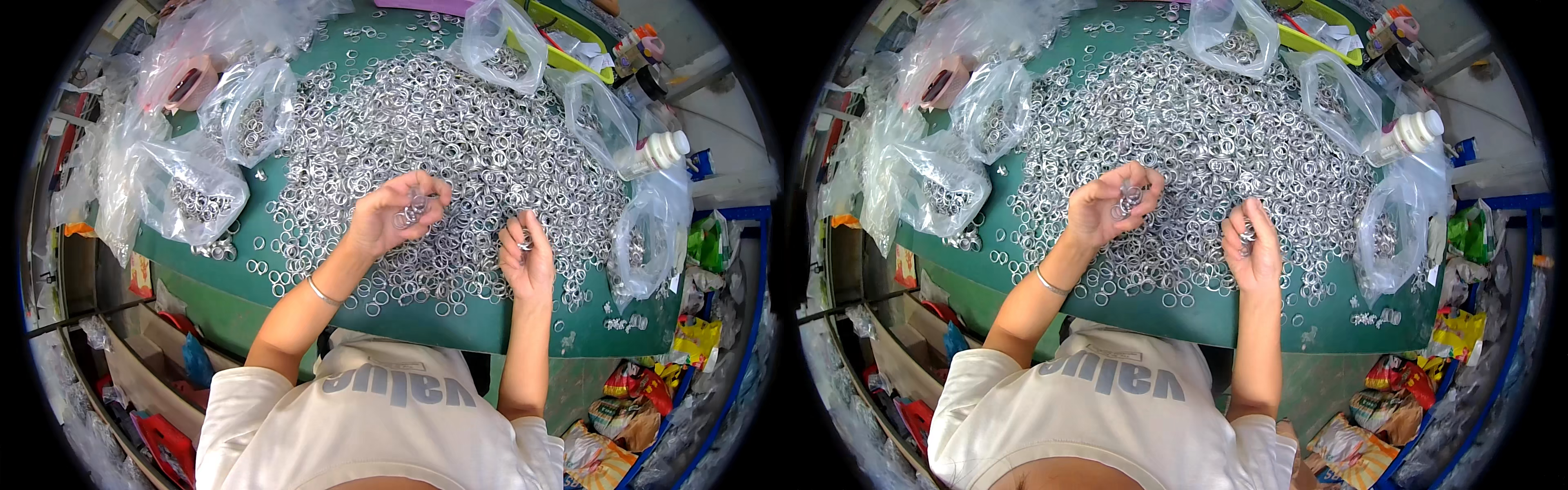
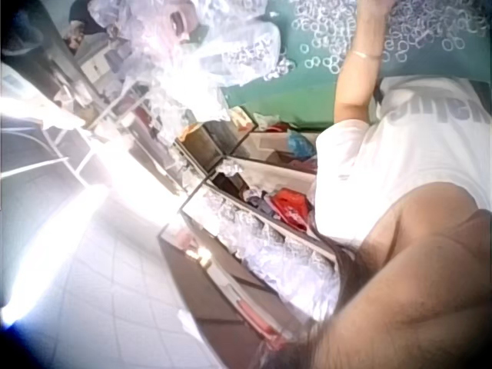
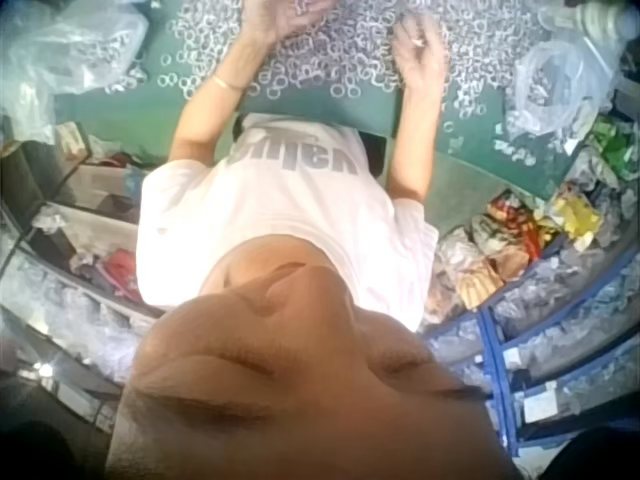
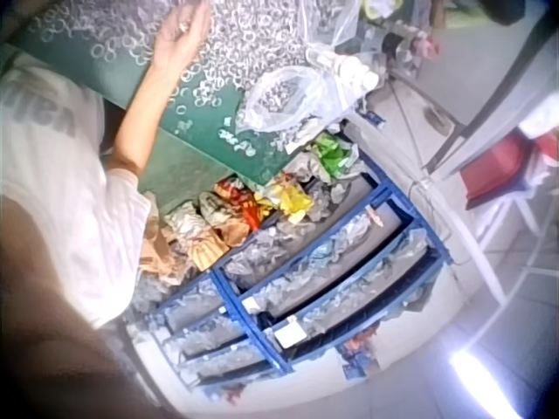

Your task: The person sorts small metal rings from a large pile on a table by hand, picking them up individually and moving them into smaller clusters.

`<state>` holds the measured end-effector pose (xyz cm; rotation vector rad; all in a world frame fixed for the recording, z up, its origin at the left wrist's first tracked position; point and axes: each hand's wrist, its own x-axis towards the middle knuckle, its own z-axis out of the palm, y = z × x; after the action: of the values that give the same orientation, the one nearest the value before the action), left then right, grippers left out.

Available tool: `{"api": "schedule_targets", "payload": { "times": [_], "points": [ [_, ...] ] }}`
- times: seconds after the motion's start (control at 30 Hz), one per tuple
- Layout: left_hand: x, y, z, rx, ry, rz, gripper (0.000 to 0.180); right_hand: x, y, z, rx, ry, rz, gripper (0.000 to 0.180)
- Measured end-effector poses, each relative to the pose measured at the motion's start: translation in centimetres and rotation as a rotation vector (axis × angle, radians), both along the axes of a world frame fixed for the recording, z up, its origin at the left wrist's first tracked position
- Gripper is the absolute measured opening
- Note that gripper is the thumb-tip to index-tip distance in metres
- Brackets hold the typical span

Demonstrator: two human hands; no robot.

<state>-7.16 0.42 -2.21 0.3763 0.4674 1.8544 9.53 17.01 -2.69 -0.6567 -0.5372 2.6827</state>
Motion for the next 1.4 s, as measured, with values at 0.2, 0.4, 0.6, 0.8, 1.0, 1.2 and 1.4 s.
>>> {"api": "schedule_targets", "payload": {
  "times": [0.2, 0.4, 0.6, 0.8, 1.0, 1.2, 1.4],
  "points": [
    [-0.1, -0.6, 0.8, -0.701, 0.450, 0.140, 0.032, -2.7, -2.0, -0.1, 1.335, -0.435, 0.009, 0.009],
    [1.2, -0.7, -0.8, -0.820, 1.548, 0.541, 0.014, -1.5, -2.3, 0.4, 1.407, -0.608, 0.016, 0.008],
    [1.4, -0.3, -0.8, -0.857, 1.714, 0.489, 0.017, 0.2, -2.7, 1.7, 1.600, -0.732, 0.161, 0.009],
    [3.0, 0.2, -1.0, -0.648, 1.708, 0.424, 0.014, -0.9, -4.2, 1.1, 1.970, -0.790, 0.199, 0.007],
    [4.4, 1.6, -0.6, -0.711, 1.948, 0.172, 0.011, -0.4, -3.6, 1.7, 1.846, -0.875, 0.195, 0.006],
    [3.5, 2.9, -0.9, -0.775, 1.945, 0.061, 0.010, 0.3, -4.4, 1.2, 1.971, -0.696, 0.226, 0.009],
    [1.3, 0.9, 0.9, -0.405, 0.545, -0.007, 0.015, 1.7, -2.4, 1.1, 1.086, -0.355, 0.110, 0.006]
  ]
}}
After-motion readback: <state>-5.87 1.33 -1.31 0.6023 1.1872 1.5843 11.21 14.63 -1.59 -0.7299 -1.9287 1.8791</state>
